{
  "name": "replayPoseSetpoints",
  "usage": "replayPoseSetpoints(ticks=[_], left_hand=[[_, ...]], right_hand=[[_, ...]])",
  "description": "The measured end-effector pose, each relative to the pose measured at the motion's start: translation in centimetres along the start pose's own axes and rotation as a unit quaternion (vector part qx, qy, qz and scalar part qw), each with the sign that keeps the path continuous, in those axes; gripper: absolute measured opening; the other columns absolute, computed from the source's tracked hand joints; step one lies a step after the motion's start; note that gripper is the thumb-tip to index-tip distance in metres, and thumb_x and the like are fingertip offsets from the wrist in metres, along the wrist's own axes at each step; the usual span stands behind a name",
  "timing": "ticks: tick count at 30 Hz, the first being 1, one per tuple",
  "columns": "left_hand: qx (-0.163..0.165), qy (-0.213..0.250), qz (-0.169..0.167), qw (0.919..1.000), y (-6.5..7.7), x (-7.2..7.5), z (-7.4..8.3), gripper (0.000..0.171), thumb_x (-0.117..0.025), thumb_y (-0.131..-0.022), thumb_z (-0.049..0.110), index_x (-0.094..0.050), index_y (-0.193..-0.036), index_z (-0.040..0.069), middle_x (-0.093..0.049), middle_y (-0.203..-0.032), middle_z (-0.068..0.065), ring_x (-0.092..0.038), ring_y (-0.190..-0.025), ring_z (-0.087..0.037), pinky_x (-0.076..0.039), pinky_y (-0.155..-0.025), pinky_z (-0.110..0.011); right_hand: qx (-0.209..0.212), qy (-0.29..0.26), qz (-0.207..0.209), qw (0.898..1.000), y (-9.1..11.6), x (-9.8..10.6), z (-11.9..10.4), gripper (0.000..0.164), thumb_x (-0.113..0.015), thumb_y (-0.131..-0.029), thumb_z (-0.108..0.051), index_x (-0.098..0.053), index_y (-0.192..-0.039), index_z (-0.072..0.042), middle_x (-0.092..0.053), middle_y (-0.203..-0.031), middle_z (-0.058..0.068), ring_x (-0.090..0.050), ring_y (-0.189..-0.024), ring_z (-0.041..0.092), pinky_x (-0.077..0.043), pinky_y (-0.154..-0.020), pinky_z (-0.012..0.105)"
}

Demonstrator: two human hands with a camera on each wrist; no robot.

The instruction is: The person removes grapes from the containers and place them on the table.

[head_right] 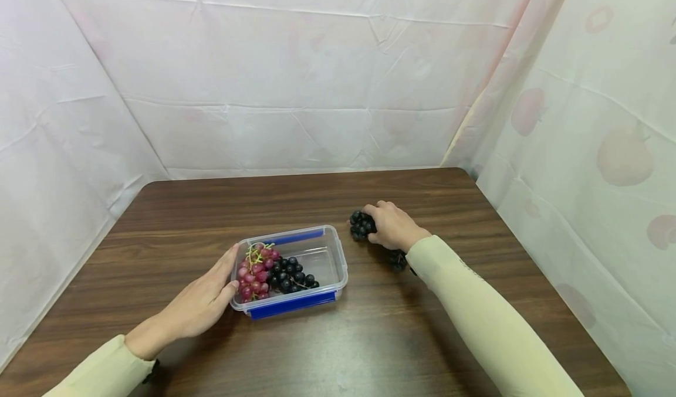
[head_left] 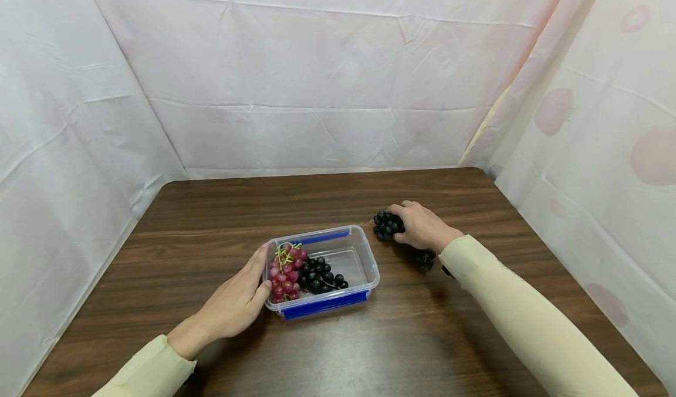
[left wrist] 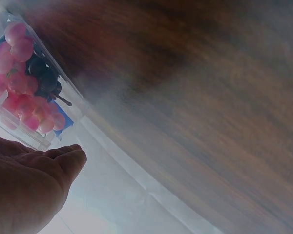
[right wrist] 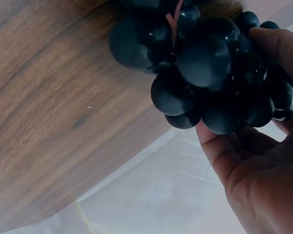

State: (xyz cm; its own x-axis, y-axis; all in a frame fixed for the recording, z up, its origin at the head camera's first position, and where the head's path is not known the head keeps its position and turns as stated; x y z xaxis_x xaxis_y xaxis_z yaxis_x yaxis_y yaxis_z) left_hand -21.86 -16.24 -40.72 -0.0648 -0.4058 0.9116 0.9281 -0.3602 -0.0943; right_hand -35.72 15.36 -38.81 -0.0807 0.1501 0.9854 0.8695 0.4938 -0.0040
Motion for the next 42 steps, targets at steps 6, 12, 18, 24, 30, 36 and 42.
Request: replayPoseSetpoints(ticks=[6, 12, 18, 24, 30, 36, 42], left_hand=[[-0.002, -0.001, 0.0, 1.0, 0.0, 0.0, 0.0, 0.066, -0.035, -0.102, 0.034, 0.0, -0.155, 0.014, -0.002, -0.16, -0.001, -0.017, -0.144, -0.02, -0.026, -0.111, -0.046], [0.0, 0.0, 0.001, 1.0, 0.1, -0.1, -0.1, 0.066, -0.035, -0.102, 0.034, 0.001, -0.155, 0.015, -0.001, -0.16, -0.001, -0.018, -0.143, -0.021, -0.028, -0.111, -0.046], [0.0, 0.001, 0.001, 1.0, 0.0, -0.1, -0.1, 0.066, -0.034, -0.103, 0.035, 0.0, -0.155, 0.015, -0.002, -0.16, -0.001, -0.018, -0.143, -0.02, -0.028, -0.111, -0.046], [-0.001, 0.0, 0.002, 1.0, 0.0, -0.1, 0.0, 0.066, -0.034, -0.103, 0.036, 0.0, -0.155, 0.015, -0.002, -0.16, -0.001, -0.018, -0.143, -0.021, -0.028, -0.11, -0.047], [-0.001, -0.001, 0.002, 1.0, 0.0, -0.1, 0.1, 0.066, -0.034, -0.103, 0.035, 0.0, -0.155, 0.014, -0.002, -0.16, -0.001, -0.018, -0.143, -0.02, -0.028, -0.11, -0.046], [0.0, -0.002, 0.003, 1.0, 0.0, -0.1, 0.1, 0.066, -0.035, -0.102, 0.034, -0.001, -0.155, 0.014, -0.002, -0.16, -0.001, -0.018, -0.143, -0.02, -0.028, -0.11, -0.046], [-0.002, -0.004, 0.004, 1.0, 0.0, 0.0, 0.1, 0.066, -0.036, -0.102, 0.033, -0.002, -0.155, 0.013, -0.002, -0.16, -0.001, -0.019, -0.143, -0.02, -0.028, -0.111, -0.046]], right_hand=[[-0.023, -0.008, -0.004, 1.0, 0.0, -0.2, 0.6, 0.066, -0.076, -0.081, -0.028, -0.048, -0.139, -0.017, -0.05, -0.129, 0.018, -0.051, -0.115, 0.035, -0.048, -0.088, 0.05], [-0.037, -0.001, 0.0, 0.999, 0.2, -0.1, 0.9, 0.072, -0.077, -0.078, -0.032, -0.046, -0.141, -0.019, -0.048, -0.133, 0.018, -0.047, -0.121, 0.036, -0.047, -0.089, 0.052], [-0.042, -0.004, 0.003, 0.999, 0.2, 0.1, 1.0, 0.077, -0.078, -0.076, -0.036, -0.043, -0.143, -0.018, -0.05, -0.131, 0.017, -0.05, -0.118, 0.036, -0.047, -0.089, 0.053], [-0.035, -0.002, 0.013, 0.999, 0.4, 0.4, 0.8, 0.08, -0.077, -0.076, -0.037, -0.041, -0.144, -0.018, -0.048, -0.134, 0.016, -0.048, -0.12, 0.036, -0.046, -0.089, 0.054], [-0.037, -0.009, 0.019, 0.999, 0.5, 0.9, 0.7, 0.081, -0.078, -0.075, -0.037, -0.041, -0.144, -0.017, -0.046, -0.136, 0.016, -0.045, -0.123, 0.036, -0.045, -0.09, 0.054], [-0.039, -0.009, 0.013, 0.999, 0.7, 1.2, 0.7, 0.081, -0.077, -0.077, -0.039, -0.039, -0.145, -0.017, -0.043, -0.139, 0.016, -0.041, -0.126, 0.036, -0.043, -0.092, 0.055], [-0.039, -0.004, 0.008, 0.999, 0.9, 1.8, 0.4, 0.082, -0.075, -0.078, -0.042, -0.037, -0.146, -0.019, -0.041, -0.142, 0.015, -0.039, -0.129, 0.036, -0.043, -0.093, 0.055]])
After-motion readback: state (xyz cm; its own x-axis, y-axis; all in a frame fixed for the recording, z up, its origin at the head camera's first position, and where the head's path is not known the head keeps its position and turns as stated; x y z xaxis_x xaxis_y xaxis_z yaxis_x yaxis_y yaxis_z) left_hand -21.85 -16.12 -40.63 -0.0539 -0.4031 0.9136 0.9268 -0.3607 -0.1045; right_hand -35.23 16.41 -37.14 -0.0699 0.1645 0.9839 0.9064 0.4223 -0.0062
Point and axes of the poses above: each hand's wrist, its own y-axis away from the middle knuckle, its own x-axis out of the back of the hand, z = x × y, the point moved 10 cm from there along -y, towards the middle knuckle
